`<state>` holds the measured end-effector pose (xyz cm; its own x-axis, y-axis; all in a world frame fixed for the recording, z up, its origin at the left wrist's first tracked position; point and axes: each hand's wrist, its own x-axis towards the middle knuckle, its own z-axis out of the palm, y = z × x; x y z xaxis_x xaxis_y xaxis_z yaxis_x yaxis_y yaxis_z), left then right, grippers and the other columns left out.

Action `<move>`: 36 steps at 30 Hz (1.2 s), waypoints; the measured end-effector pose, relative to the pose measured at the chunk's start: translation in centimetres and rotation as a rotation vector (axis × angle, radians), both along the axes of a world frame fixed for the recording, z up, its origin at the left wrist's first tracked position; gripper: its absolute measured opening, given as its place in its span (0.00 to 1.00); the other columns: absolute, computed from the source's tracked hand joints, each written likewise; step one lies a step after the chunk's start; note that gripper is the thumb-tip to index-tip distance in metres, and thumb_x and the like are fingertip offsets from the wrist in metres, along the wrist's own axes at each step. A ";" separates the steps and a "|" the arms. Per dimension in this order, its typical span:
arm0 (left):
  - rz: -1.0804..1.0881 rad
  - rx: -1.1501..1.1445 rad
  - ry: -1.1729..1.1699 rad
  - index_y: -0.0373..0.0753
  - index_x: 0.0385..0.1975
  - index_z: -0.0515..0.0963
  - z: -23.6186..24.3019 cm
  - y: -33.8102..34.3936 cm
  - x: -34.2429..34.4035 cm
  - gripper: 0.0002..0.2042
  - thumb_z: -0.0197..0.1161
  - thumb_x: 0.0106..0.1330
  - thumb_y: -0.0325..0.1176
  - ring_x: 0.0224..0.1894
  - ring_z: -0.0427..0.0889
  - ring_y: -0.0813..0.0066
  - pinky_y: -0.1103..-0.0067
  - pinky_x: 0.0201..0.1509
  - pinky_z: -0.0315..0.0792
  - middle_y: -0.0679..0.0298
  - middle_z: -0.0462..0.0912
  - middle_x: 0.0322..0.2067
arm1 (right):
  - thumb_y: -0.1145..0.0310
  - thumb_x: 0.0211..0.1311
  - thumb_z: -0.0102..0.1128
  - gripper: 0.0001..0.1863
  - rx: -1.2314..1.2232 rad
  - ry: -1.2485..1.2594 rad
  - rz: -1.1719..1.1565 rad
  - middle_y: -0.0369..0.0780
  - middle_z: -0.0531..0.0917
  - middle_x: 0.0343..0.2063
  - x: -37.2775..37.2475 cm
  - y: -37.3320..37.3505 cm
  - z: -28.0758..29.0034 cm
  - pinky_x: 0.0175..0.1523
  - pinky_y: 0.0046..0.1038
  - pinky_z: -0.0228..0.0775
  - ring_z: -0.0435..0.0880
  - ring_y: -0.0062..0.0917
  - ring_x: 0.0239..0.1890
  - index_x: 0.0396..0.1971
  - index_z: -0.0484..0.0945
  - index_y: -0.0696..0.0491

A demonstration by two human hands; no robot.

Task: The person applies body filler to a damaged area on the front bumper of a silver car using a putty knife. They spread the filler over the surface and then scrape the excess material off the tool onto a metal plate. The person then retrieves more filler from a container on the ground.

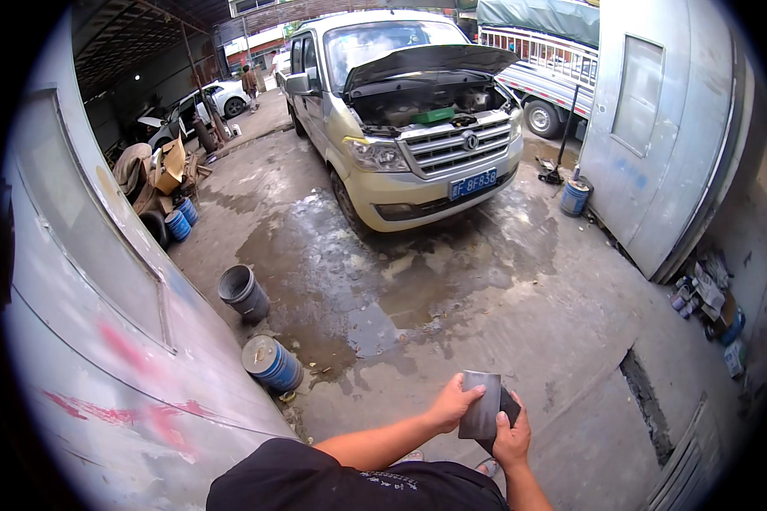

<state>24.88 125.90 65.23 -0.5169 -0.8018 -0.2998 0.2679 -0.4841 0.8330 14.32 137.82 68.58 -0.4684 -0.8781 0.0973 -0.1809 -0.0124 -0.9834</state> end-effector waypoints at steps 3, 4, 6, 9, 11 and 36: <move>0.028 -0.310 -0.044 0.35 0.45 0.66 0.7 0.8 -0.7 0.12 0.59 0.65 0.30 0.39 0.75 0.78 0.77 0.44 0.73 0.61 0.76 0.37 | 0.69 0.65 0.52 0.24 0.012 -0.074 0.016 0.43 0.78 0.48 -0.4 -0.1 -0.3 0.56 0.26 0.67 0.76 0.24 0.50 0.60 0.64 0.59; 0.032 -0.269 -0.015 0.35 0.45 0.66 0.5 0.5 -0.7 0.12 0.58 0.66 0.29 0.40 0.75 0.78 0.77 0.45 0.73 0.61 0.76 0.38 | 0.69 0.65 0.52 0.24 -0.003 -0.095 0.016 0.43 0.79 0.48 -0.5 -0.1 -0.2 0.56 0.26 0.67 0.76 0.24 0.49 0.60 0.65 0.59; 0.038 -0.185 0.043 0.36 0.46 0.65 0.3 -0.2 -0.8 0.12 0.57 0.67 0.28 0.42 0.75 0.78 0.77 0.46 0.73 0.62 0.76 0.39 | 0.68 0.66 0.52 0.24 -0.028 -0.054 -0.001 0.44 0.79 0.47 -0.3 0.0 0.7 0.55 0.26 0.68 0.77 0.25 0.49 0.59 0.65 0.60; 0.077 -0.063 0.154 0.36 0.46 0.65 2.3 -0.8 -0.6 0.11 0.56 0.67 0.27 0.41 0.76 0.78 0.78 0.46 0.73 0.62 0.76 0.39 | 0.67 0.66 0.52 0.23 -0.053 0.090 -0.051 0.44 0.80 0.46 0.4 0.2 2.0 0.54 0.26 0.69 0.78 0.25 0.47 0.59 0.67 0.60; 0.055 -0.154 0.105 0.36 0.46 0.65 2.7 -0.3 -1.1 0.11 0.55 0.68 0.27 0.40 0.76 0.79 0.78 0.46 0.73 0.62 0.76 0.39 | 0.67 0.66 0.52 0.23 -0.062 0.142 -0.081 0.43 0.81 0.45 0.4 0.2 0.7 0.53 0.26 0.70 0.79 0.25 0.46 0.58 0.67 0.61; -0.200 -0.818 -0.163 0.35 0.45 0.69 6.8 0.3 -0.1 0.10 0.58 0.66 0.28 0.32 0.80 0.74 0.76 0.35 0.74 0.56 0.81 0.32 | 0.66 0.63 0.50 0.21 0.462 0.437 0.384 0.55 0.80 0.38 -3.7 1.4 2.5 0.49 0.40 0.70 0.80 0.49 0.44 0.55 0.69 0.55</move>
